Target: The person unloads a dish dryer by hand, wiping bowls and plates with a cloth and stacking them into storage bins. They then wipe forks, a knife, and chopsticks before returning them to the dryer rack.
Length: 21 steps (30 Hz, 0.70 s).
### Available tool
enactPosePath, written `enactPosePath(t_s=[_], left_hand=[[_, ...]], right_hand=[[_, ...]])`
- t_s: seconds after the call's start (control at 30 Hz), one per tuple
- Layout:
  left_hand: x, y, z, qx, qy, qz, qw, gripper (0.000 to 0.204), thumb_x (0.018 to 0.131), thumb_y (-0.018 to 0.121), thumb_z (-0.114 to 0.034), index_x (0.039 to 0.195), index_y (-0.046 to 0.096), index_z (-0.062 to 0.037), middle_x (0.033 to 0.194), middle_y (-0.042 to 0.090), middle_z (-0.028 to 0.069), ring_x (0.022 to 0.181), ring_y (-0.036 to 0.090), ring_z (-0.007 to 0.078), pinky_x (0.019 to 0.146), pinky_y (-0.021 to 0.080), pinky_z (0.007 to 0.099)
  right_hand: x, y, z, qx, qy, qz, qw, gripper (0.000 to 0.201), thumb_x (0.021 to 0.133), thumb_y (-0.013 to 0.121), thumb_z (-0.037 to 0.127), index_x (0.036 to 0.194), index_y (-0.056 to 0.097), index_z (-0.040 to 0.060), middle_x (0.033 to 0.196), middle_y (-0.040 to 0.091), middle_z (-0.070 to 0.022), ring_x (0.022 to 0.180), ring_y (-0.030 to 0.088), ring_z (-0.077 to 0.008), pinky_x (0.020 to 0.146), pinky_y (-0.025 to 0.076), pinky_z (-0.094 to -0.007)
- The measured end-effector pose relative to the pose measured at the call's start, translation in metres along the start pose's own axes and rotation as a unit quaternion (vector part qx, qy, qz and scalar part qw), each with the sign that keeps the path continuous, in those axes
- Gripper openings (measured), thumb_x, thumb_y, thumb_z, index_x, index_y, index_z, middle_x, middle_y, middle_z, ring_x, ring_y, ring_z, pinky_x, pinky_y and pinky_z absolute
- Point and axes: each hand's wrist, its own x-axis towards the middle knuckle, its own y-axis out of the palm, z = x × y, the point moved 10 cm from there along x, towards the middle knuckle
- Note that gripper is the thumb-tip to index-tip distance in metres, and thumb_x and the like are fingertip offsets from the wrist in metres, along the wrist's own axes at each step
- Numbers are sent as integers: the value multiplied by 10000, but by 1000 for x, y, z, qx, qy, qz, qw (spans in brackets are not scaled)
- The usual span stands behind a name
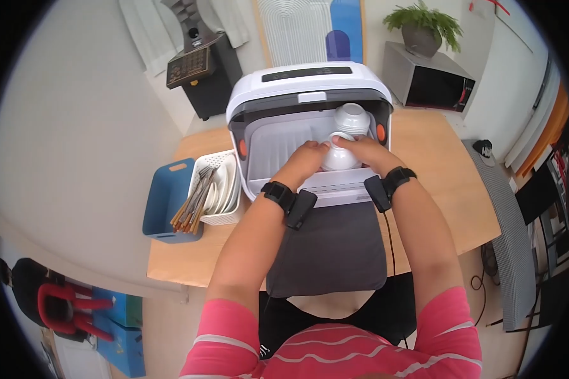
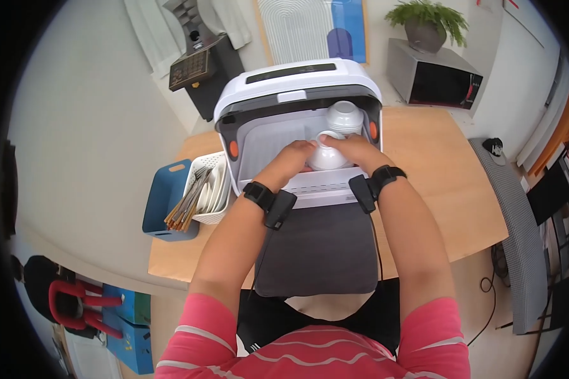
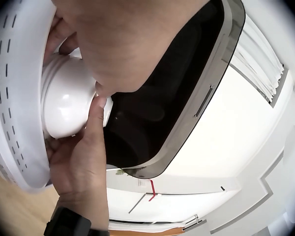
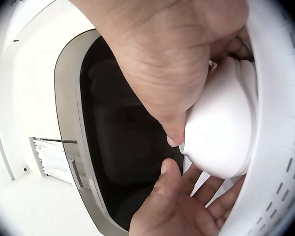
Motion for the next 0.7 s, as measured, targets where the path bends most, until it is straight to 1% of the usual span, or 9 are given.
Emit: enactPosePath(t_s=[0.03, 0.07, 0.2, 0.3, 0.37, 0.47, 0.6, 0.67, 0.7], left_hand=[[1, -1, -1, -2, -17, -26, 1000, 629, 1046, 532, -422, 1431, 492, 73, 1384, 583, 195, 1217, 597, 275, 964, 538, 398], [1, -3, -2, -3, -33, -52, 998, 638, 1047, 529, -421, 1438, 479, 80, 1387, 579, 206, 1217, 598, 283, 960, 539, 406], [6, -2, 5, -5, -70, -71, 995, 744, 1029, 556, -438, 1512, 359, 93, 1473, 501, 236, 1177, 616, 340, 933, 546, 419], [1, -3, 1, -14, -72, -76, 994, 816, 1013, 572, -479, 1556, 296, 64, 1519, 452, 239, 1119, 648, 366, 926, 543, 424], [-6, -2, -6, -24, -75, -75, 994, 826, 1010, 571, -490, 1570, 281, 44, 1525, 445, 238, 1090, 663, 368, 925, 542, 426], [-7, -5, -5, -36, -81, -76, 993, 845, 1004, 570, -508, 1594, 253, 7, 1532, 437, 237, 1041, 687, 368, 925, 539, 433], [-6, -9, -3, -28, -68, -83, 994, 872, 997, 577, -512, 1605, 221, 3, 1525, 440, 245, 1023, 694, 363, 916, 541, 421], [-7, -10, -2, -46, -54, -85, 994, 876, 995, 579, -505, 1606, 212, 5, 1526, 434, 249, 1018, 695, 358, 912, 543, 414], [-9, -10, -6, -62, -39, -87, 993, 880, 993, 580, -497, 1608, 204, 8, 1528, 429, 253, 1014, 696, 353, 909, 546, 406]], right_hand=[[2, 2, -4, -11, 7, 26, 1000, 977, 865, 704, 686, 1473, 478, -46, 1388, 600, -218, 1258, 601, -306, 1030, 479, -421], [2, 0, -5, -4, 10, 22, 1000, 977, 865, 704, 686, 1473, 478, -46, 1388, 600, -218, 1258, 601, -306, 1030, 479, -421], [-2, 3, -4, 48, 44, 39, 997, 925, 906, 656, 692, 1454, 507, -37, 1382, 608, -223, 1249, 611, -320, 1029, 479, -448], [-10, 6, 2, 92, 46, 59, 993, 830, 917, 692, 619, 1436, 527, -7, 1361, 623, -207, 1223, 631, -310, 1003, 504, -453], [-4, 14, 5, 197, 24, 84, 977, 712, 921, 731, 517, 1400, 548, 25, 1331, 643, -182, 1172, 660, -296, 973, 533, -456], [-6, 24, 12, 279, 40, 116, 952, 642, 917, 754, 439, 1377, 551, 39, 1296, 658, -157, 1135, 680, -291, 953, 554, -447], [3, 26, 8, 285, 33, 90, 954, 670, 908, 763, 417, 1386, 532, 9, 1287, 655, -165, 1150, 673, -300, 972, 552, -426], [-3, 17, 18, 269, -27, 41, 962, 751, 856, 804, 393, 1381, 529, -70, 1245, 680, -205, 1096, 707, -306, 906, 575, -404], [-3, 18, 18, 267, -25, 41, 962, 751, 856, 804, 393, 1381, 529, -70, 1245, 680, -205, 1096, 707, -306, 906, 575, -404]])
